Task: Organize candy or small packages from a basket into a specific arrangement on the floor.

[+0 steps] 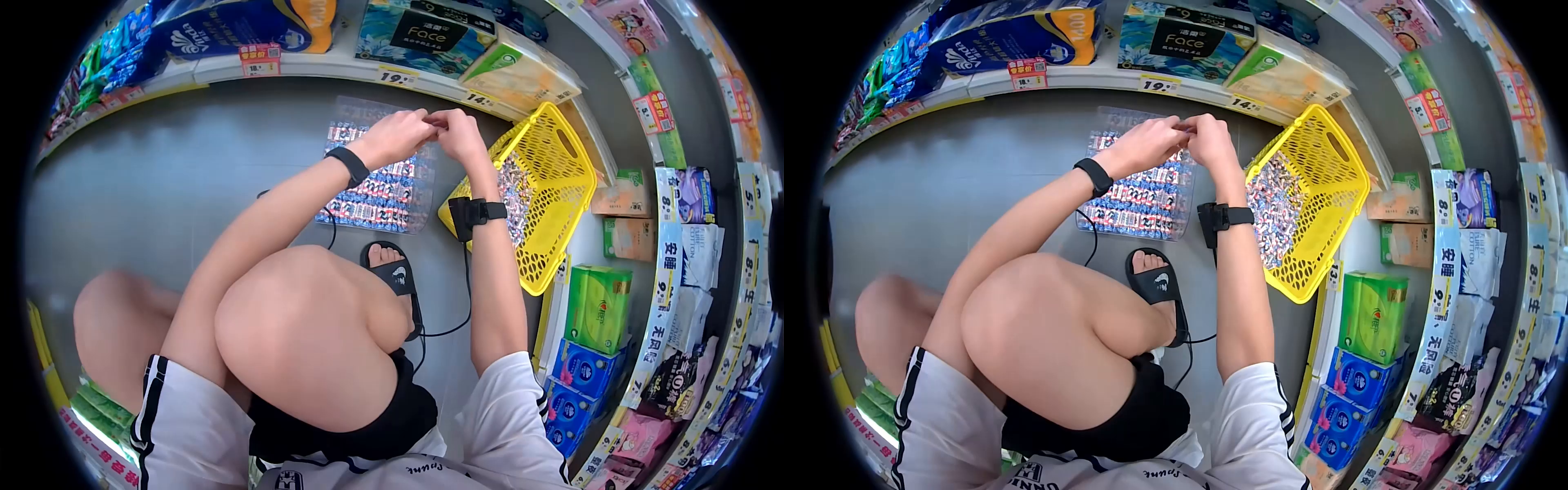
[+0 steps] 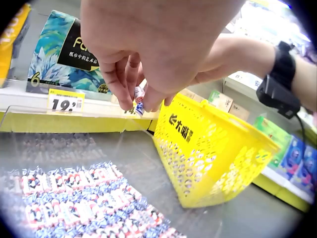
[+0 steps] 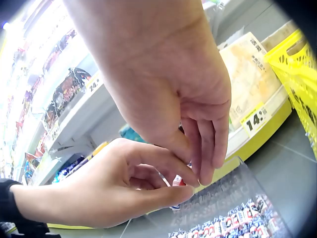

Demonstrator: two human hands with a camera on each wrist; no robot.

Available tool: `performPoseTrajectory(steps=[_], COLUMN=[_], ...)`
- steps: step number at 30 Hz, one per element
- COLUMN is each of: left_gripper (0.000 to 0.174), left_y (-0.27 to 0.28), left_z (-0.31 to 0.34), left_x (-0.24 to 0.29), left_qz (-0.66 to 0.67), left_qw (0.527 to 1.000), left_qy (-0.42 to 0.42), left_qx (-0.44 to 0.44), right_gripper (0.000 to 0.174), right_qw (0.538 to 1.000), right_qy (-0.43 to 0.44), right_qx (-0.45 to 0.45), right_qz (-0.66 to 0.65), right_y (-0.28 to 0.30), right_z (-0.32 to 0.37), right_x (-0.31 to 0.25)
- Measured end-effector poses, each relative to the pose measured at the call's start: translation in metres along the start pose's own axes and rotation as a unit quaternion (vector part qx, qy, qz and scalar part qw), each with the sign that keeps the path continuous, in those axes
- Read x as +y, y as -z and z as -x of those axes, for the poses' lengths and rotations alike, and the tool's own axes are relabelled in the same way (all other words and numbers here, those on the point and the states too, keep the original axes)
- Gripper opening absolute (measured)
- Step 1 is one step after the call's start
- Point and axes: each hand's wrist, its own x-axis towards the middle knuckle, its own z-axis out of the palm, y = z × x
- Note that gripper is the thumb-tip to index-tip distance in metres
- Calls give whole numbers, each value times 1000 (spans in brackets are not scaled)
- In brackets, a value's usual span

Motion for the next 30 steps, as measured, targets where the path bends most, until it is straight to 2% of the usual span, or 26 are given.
performPoseTrajectory(steps=[2,3,6,8,11,13,15,17,19,21,22,30], left_gripper=[29,33,27,24,18,17,18,19,20,19,20,21], left_y=[-14,-18,-23,-37,-53,-52,-48,-45,-43,-38,-22,2], left_z=[16,24,42,52,65,69,73,76,84,93,92,100], left_x=[-14,-16,-13,-24,-44,-39,-36,-35,-42,-41,-38,-54], left_qz=[-33,-48,-74,-95,-113,-100,-127,-189,-218,-213,-213,-214], left_qw=[998,998,989,986,985,984,975,944,939,946,942,959], left_qy=[41,43,123,128,123,134,151,178,167,160,151,99], left_qx=[-20,7,-32,-43,-51,-66,-102,-202,-208,-185,-210,-159], right_gripper=[30,29,25,20,19,17,15,14,13,14,18,20], right_qw=[999,995,991,995,991,991,985,987,987,995,993,993], right_qy=[-24,-56,-87,-67,-104,-104,-115,-92,-68,-33,-8,-5], right_qx=[-33,-69,-91,-72,-78,-83,-104,-95,-84,-82,-97,-104], right_qz=[5,-42,-47,-19,-39,-25,-73,-97,-118,-54,-63,-58], right_y=[-34,-38,-63,-100,-117,-126,-141,-158,-170,-179,-182,-193], right_z=[-10,-12,-20,-32,-37,-42,-53,-60,-70,-72,-74,-73], right_x=[17,7,6,36,31,30,27,24,18,11,8,8])
